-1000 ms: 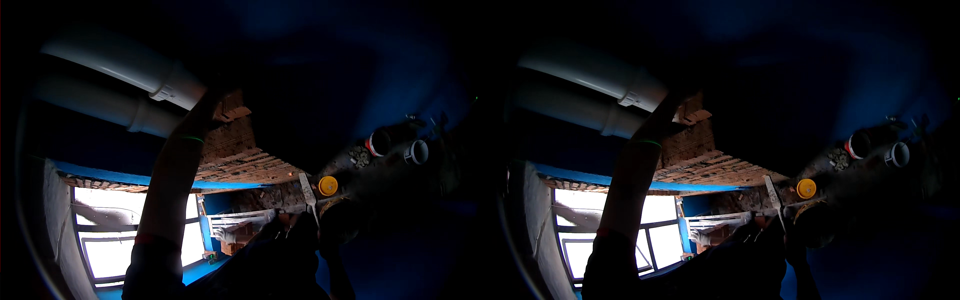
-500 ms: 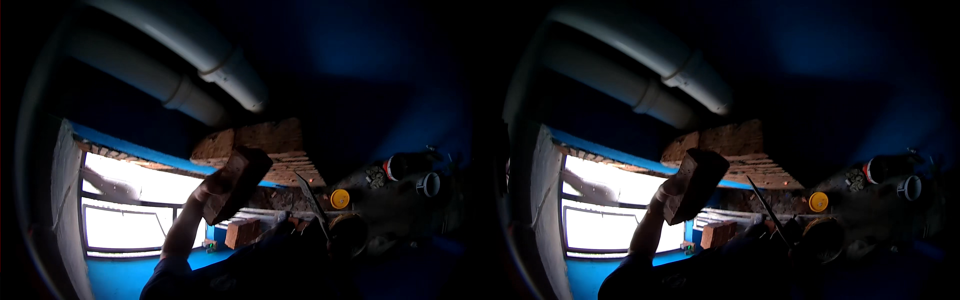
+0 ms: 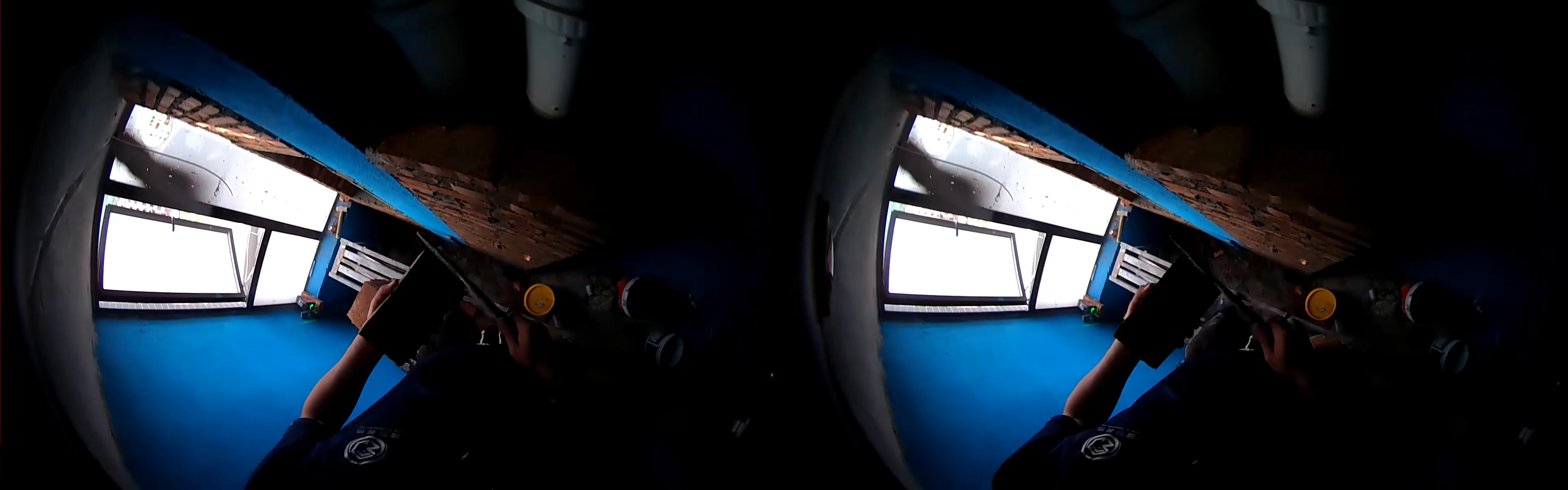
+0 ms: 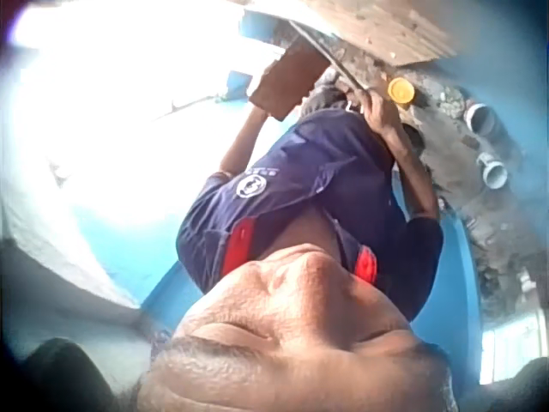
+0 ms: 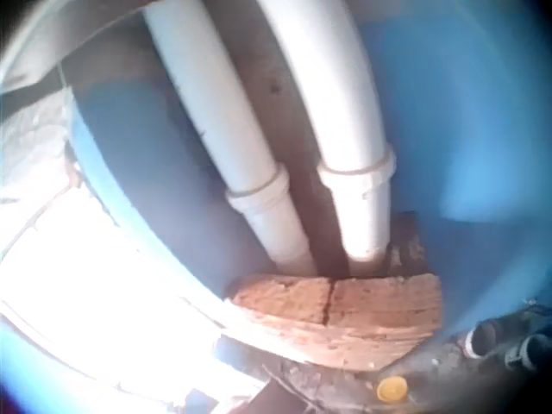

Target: The person applies mortar to a brick and places it on a brick structure, then applies more mortar to the top and side of the structure using a trowel.

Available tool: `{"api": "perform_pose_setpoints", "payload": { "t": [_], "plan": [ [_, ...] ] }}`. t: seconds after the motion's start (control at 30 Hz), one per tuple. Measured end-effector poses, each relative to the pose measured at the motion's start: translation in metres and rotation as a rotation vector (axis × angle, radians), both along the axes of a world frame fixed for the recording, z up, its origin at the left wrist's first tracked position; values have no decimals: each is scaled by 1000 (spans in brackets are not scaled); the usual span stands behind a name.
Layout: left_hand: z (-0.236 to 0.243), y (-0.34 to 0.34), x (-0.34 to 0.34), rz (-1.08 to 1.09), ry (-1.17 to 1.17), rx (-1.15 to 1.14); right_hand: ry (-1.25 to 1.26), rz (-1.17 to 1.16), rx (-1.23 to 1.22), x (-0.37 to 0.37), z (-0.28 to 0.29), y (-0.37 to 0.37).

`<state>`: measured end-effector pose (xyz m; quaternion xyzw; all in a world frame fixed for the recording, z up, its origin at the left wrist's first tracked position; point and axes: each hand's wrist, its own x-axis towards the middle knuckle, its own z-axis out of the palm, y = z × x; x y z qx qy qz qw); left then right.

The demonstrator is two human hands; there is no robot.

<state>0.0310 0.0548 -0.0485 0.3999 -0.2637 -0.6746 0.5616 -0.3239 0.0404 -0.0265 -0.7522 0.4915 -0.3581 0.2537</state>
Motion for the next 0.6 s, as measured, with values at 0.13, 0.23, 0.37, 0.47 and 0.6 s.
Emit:
{"api": "perform_pose_setpoints", "payload": {
  "t": [0.13,0.23,0.37,0.47,0.6],
  "plan": [
    [8,13,-18,122,-36,-85,-402,153,415,10,5,-13],
    [15,16,-16,200,209,207,127,82,-390,26,62,-33],
    [51,-3,-20,91,671,457,137,260,623,33,39,-47],
    [29,4,-11,123,767,496,-70,156,477,11,-47,-26],
    [21,17,-11,177,594,549,-41,125,587,20,0,-39]
  ]
}}
